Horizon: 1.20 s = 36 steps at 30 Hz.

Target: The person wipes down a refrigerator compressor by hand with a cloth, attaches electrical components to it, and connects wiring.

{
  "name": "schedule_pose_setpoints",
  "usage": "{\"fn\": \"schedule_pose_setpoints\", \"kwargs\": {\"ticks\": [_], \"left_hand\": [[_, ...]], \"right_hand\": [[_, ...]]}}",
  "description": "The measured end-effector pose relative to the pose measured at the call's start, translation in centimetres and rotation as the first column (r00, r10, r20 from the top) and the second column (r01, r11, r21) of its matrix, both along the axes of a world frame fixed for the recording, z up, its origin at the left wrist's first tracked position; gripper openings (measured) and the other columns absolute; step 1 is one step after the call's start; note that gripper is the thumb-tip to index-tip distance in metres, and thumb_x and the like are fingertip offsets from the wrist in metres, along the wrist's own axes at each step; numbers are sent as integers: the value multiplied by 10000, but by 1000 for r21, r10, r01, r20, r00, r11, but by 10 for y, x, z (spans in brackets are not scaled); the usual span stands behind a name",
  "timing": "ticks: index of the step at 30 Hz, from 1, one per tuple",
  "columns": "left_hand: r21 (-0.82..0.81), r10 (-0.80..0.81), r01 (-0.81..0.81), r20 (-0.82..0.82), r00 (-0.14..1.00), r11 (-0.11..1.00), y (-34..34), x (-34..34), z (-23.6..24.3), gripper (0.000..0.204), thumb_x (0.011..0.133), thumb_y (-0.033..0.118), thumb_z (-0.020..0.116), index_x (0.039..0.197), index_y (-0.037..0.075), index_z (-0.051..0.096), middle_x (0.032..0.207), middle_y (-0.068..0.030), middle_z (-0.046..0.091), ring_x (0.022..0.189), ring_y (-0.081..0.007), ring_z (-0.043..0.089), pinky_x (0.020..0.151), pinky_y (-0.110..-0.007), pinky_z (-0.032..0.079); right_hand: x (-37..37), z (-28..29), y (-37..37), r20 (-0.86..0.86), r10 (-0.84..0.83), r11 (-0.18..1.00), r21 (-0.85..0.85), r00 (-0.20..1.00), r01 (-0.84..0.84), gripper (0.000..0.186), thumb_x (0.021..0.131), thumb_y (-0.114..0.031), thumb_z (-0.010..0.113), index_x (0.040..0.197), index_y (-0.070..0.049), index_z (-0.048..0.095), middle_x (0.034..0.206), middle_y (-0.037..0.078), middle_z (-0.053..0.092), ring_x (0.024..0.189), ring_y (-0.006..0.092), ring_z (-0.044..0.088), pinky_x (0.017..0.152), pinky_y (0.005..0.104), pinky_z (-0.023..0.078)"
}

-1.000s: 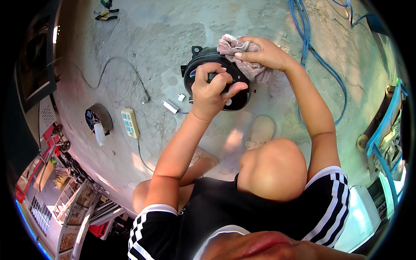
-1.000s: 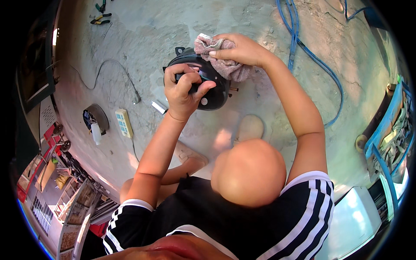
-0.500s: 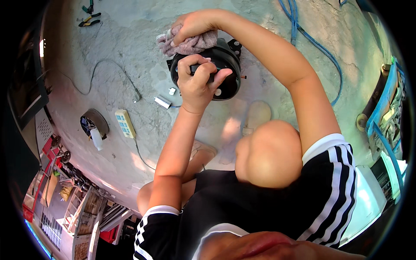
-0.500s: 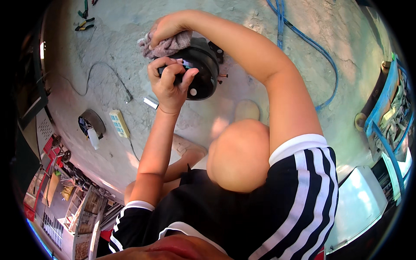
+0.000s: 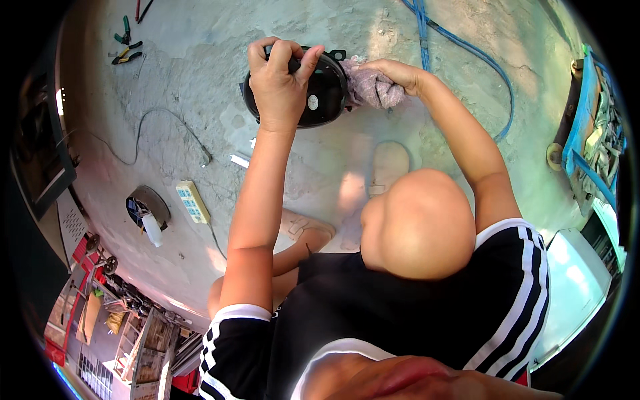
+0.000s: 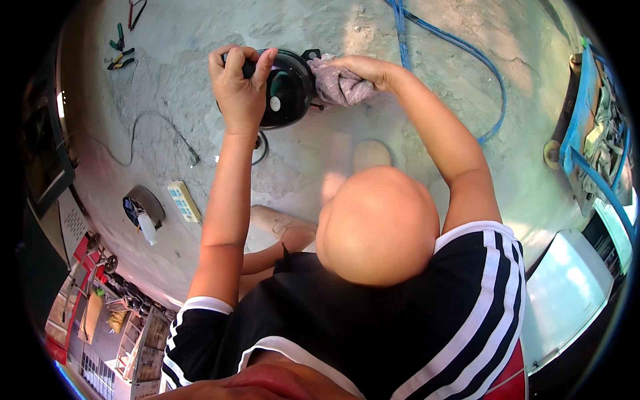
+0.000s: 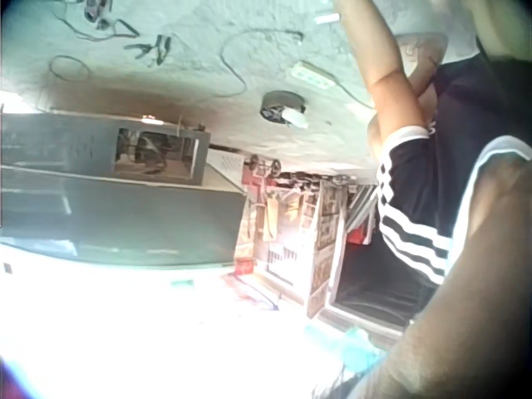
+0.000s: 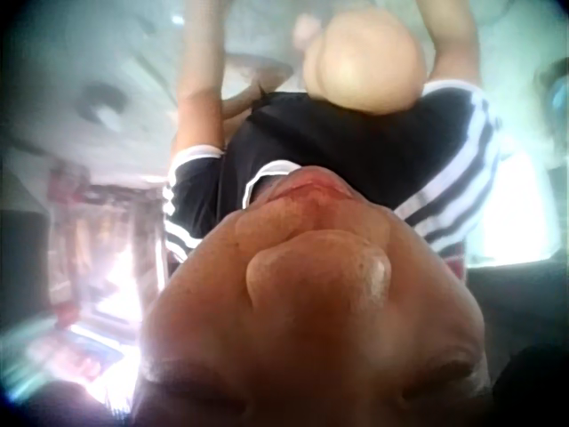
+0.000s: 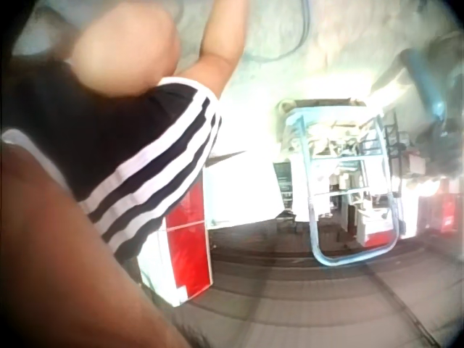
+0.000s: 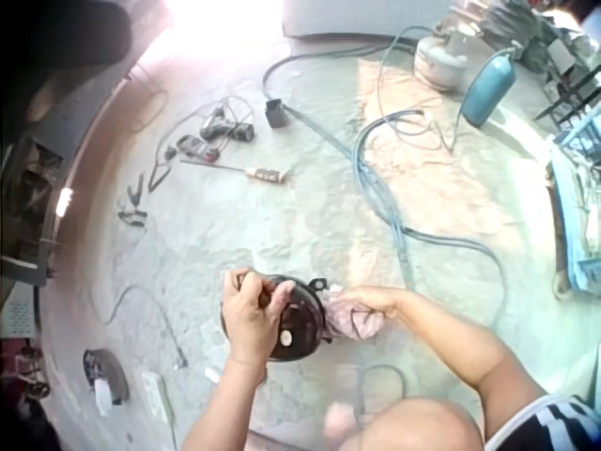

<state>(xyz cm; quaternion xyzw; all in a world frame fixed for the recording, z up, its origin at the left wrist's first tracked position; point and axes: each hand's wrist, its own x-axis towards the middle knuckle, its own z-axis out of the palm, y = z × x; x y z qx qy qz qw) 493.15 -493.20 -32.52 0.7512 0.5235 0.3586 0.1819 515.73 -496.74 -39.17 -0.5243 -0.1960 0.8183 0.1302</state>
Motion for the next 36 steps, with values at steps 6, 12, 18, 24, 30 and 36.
{"fn": "schedule_pose_setpoints", "kwargs": {"ticks": [6,12,18,24,30,36], "left_hand": [[32,-18,18,5,1000,999,1,-1,-2,282,785,269,789,770,71,589,836,-81,572,878,-257,529,676,-358,478],[10,-34,34,21,999,999,10,4,3,274,803,255,773,790,54,587,866,-104,557,866,-274,540,687,-369,489],[-33,-41,41,20,999,999,8,-10,10,299,868,282,717,792,33,572,891,-112,557,883,-270,518,765,-359,445],[-58,-39,48,150,988,997,18,-4,4,399,883,327,703,725,12,514,795,-78,493,749,-230,477,706,-359,431],[-75,-51,63,153,987,995,41,-11,-11,450,876,393,696,727,5,523,807,-92,511,741,-236,512,704,-362,444],[-434,73,108,380,922,895,59,-26,-9,520,882,503,648,738,18,527,830,-90,553,669,-187,598,657,-314,530]], "right_hand": [[18,-18,-15,-217,-119,993,-25,969,116,396,947,-320,525,1219,-40,593,1157,76,658,984,146,661,875,297,547],[78,21,-57,-208,-382,922,-23,900,386,388,926,-289,558,1188,-6,604,1093,115,675,941,174,676,843,328,566],[67,65,-130,-365,-638,754,-117,678,647,371,956,-238,504,1224,9,574,1160,118,651,1030,200,648,937,343,517],[54,72,-195,-495,-661,680,-77,564,729,436,992,-372,443,1294,-71,533,1263,96,595,1142,217,587,1019,389,451],[42,125,-213,-474,-743,543,-16,472,839,531,960,-507,465,1294,-100,533,1244,96,604,1120,237,597,1006,406,457],[30,154,-209,-285,-806,517,89,519,851,582,903,-557,547,1299,-132,531,1211,87,616,1067,234,624,952,413,492]]}}
